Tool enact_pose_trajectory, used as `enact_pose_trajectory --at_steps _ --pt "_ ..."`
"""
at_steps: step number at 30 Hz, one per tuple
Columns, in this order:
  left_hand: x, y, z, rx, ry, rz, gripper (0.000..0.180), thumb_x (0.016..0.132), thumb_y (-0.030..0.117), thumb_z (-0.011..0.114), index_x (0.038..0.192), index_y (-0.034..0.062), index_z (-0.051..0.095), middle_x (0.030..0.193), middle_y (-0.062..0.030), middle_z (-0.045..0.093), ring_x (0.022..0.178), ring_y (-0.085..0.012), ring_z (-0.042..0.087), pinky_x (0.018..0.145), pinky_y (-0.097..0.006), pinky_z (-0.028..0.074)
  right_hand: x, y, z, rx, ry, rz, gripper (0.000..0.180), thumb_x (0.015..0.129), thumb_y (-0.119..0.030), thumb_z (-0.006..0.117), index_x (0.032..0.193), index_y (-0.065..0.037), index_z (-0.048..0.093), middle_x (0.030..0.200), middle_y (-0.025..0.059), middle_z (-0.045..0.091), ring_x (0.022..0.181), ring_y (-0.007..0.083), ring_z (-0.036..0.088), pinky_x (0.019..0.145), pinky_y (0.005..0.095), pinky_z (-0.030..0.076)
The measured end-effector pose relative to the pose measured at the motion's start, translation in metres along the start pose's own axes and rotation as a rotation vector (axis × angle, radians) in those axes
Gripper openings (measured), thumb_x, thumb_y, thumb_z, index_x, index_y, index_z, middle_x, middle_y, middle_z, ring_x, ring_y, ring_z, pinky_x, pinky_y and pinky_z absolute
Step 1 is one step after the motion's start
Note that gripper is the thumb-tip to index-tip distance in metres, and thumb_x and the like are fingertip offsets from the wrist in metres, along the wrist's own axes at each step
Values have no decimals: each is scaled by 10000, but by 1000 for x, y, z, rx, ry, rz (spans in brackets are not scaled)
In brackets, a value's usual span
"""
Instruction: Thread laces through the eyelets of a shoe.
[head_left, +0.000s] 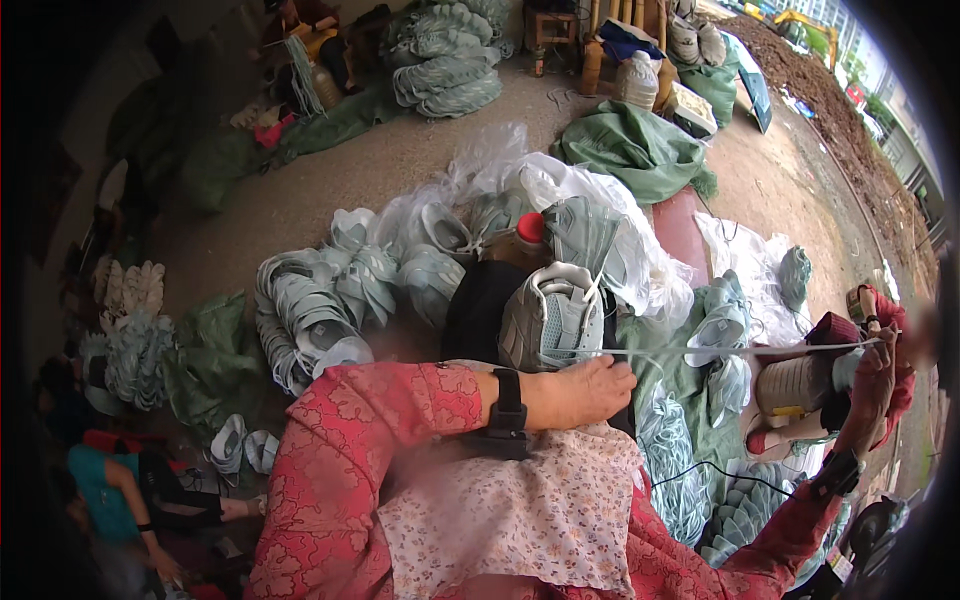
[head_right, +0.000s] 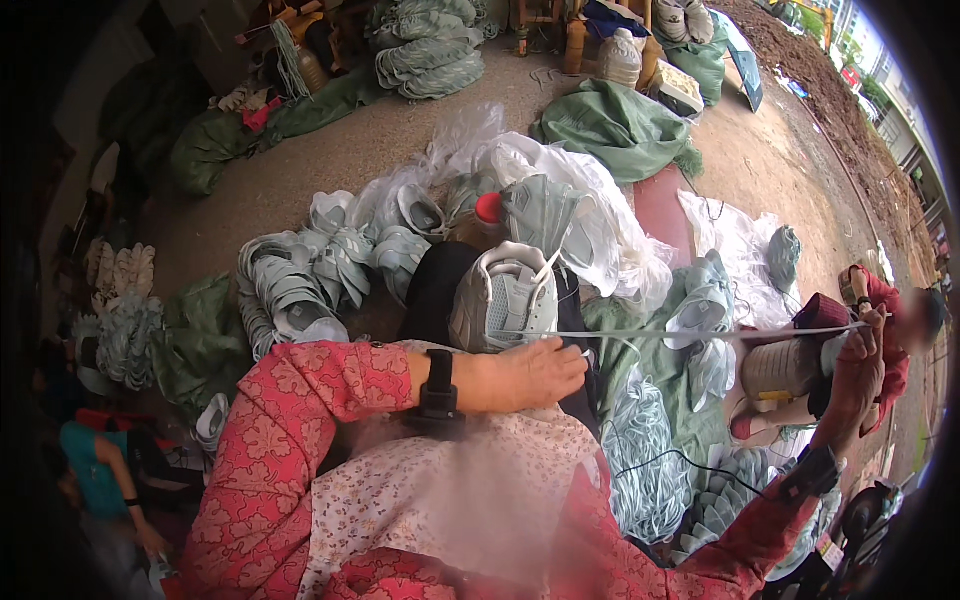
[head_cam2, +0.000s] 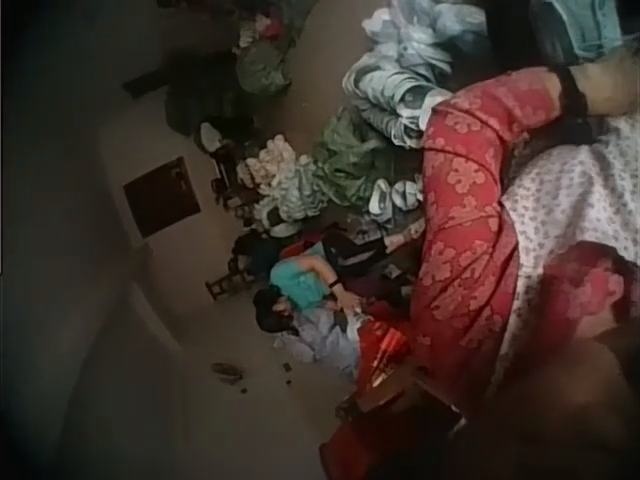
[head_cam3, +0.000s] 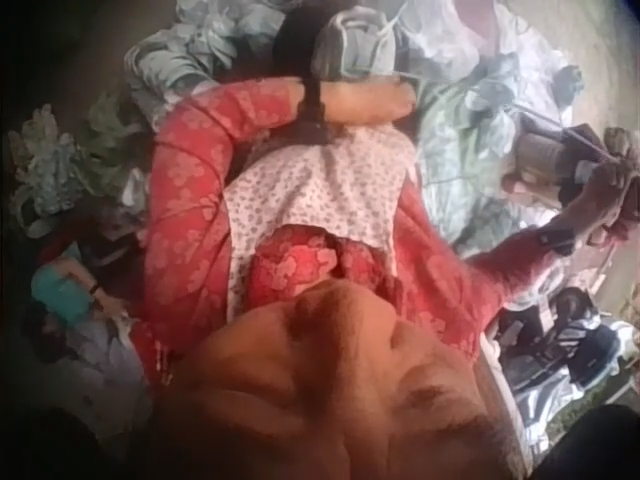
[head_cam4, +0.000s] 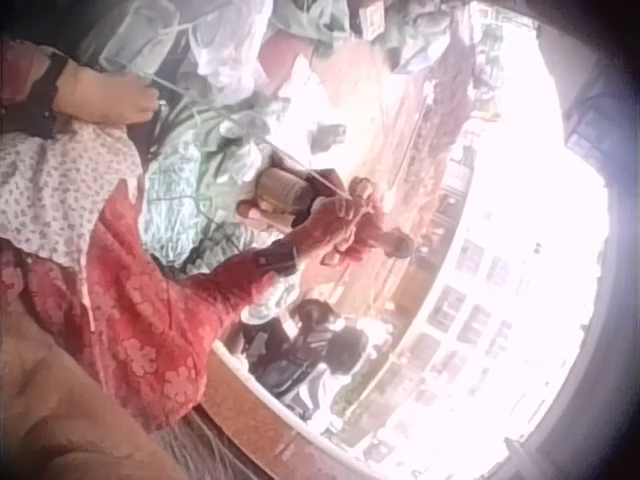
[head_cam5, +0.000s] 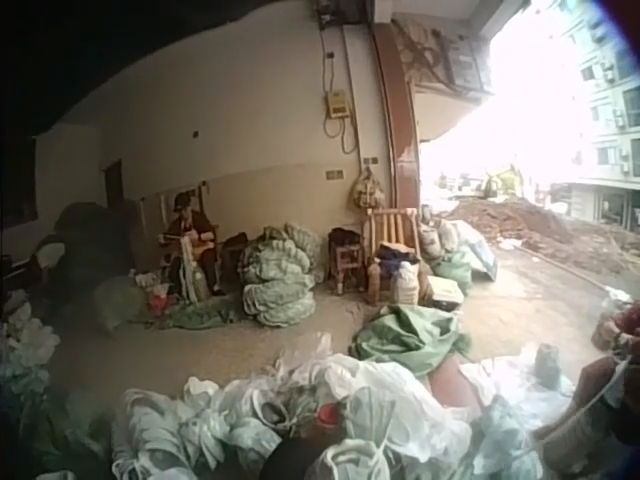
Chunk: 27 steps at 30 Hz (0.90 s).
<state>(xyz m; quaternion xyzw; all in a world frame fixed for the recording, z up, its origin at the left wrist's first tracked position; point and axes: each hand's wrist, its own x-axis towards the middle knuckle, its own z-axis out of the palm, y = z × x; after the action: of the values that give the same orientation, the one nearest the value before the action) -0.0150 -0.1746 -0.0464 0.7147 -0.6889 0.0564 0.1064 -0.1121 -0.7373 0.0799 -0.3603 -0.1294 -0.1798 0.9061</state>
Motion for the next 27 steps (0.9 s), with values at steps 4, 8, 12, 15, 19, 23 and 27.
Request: enact_pose_trajectory --at_steps 4,8,12,15,19,23,27 --pt "3 -2 5 361 -98 -125 206 747 177 653 900 42 682 1013 -61 560 1006 -219 554 871 -340 455 3 8 -9 47 30 12 312 1070 -50 347 1357 66 391 1051 99 504 718 127 451 645 265 451" --pt "1 -10 8 108 -253 -104 247 766 172 675 980 49 679 1042 -75 549 967 -231 549 836 -336 471 5 25 -22 97 48 26 286 1058 -46 393 1314 72 439 1096 133 583 785 155 529 680 271 480" --pt "-6 -6 -8 -495 -245 -140 265 842 181 674 1082 73 656 1016 -86 574 997 -257 565 835 -354 486 -2 25 -56 27 207 46 251 1040 -48 451 1220 97 549 1214 200 646 1043 235 647 899 330 565" --pt "-10 0 -80 -1181 -147 -56 247 917 191 669 1137 85 631 1130 -104 616 1071 -266 589 860 -380 496 -3 50 -84 -38 331 -22 244 1026 -60 490 1178 105 584 1254 222 635 1175 282 620 1045 397 525" --pt "-79 -4 -163 -1443 582 -98 180 892 101 715 1046 76 625 939 -106 654 849 -221 622 771 -350 494 -10 77 -134 -92 525 -64 236 1013 -106 545 1160 72 594 1220 164 653 1153 257 626 1113 391 464" --pt "-188 -28 -175 -1386 1288 -451 167 887 56 697 1041 68 634 959 -74 625 865 -157 589 753 -277 468 -32 146 -142 -458 492 -4 211 985 -208 623 1121 -50 652 893 22 647 802 125 646 696 268 536" --pt "-308 -31 -131 -747 1099 -1166 153 905 102 678 1053 68 666 986 -67 656 862 -186 608 763 -324 484 -12 294 19 -840 392 132 207 956 -200 644 1057 -23 679 835 14 635 617 92 589 582 250 499"
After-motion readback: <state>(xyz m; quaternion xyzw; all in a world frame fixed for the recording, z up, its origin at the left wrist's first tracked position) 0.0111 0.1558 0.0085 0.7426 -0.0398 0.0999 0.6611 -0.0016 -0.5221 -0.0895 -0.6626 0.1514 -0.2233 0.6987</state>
